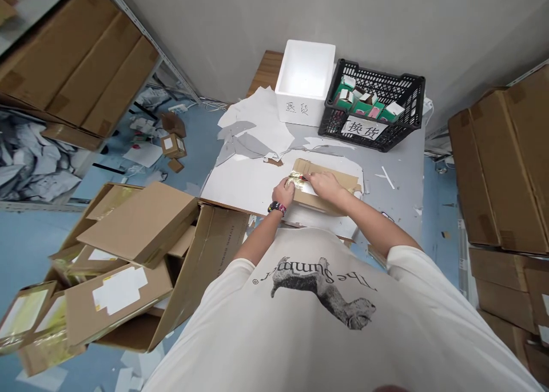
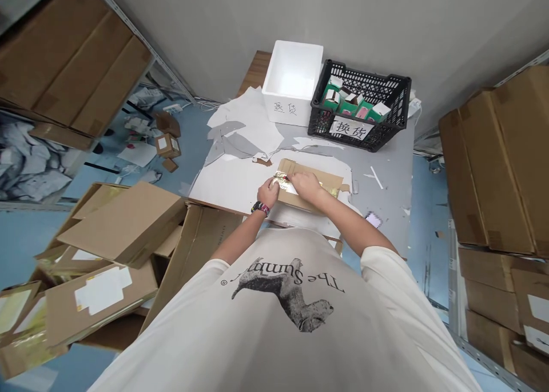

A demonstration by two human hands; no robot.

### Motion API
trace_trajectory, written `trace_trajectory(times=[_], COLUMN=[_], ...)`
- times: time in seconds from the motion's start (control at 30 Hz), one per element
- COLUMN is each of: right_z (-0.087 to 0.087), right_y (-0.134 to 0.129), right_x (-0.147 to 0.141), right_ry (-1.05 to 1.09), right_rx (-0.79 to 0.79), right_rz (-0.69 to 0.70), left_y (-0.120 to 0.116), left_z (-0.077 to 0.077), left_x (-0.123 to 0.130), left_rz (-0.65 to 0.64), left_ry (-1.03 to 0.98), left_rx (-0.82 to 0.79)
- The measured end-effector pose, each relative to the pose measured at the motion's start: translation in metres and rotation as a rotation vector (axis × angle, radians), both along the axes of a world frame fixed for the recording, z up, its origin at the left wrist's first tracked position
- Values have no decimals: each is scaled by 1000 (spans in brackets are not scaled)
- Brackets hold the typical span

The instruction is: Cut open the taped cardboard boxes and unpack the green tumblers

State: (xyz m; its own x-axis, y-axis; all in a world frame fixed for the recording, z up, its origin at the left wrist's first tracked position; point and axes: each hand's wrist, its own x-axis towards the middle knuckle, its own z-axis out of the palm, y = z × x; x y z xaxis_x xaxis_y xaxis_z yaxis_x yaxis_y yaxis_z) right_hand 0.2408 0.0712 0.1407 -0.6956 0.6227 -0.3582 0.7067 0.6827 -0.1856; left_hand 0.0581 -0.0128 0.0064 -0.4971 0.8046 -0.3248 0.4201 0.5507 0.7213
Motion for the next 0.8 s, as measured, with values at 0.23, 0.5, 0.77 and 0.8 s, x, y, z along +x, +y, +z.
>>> trace_trajectory(times=[0.23,0.5,0.77,0.8], right_z=[13,29,40,41], right_y=[3,-4,-11,-11], right_x=[3,34,48,49], right_ry=[-24,-244,-306,-310], right_rx=[-29,47,25,25], right_rz=[18,43,59,60], left_y=[0,1,2,2], left_z=[6,16,16,16], left_x=[1,2,2,2], left_rz=[-11,-48,-66,-65], left_ry=[-6,72,138,135], left_rx=[-57,-115,-116,-114])
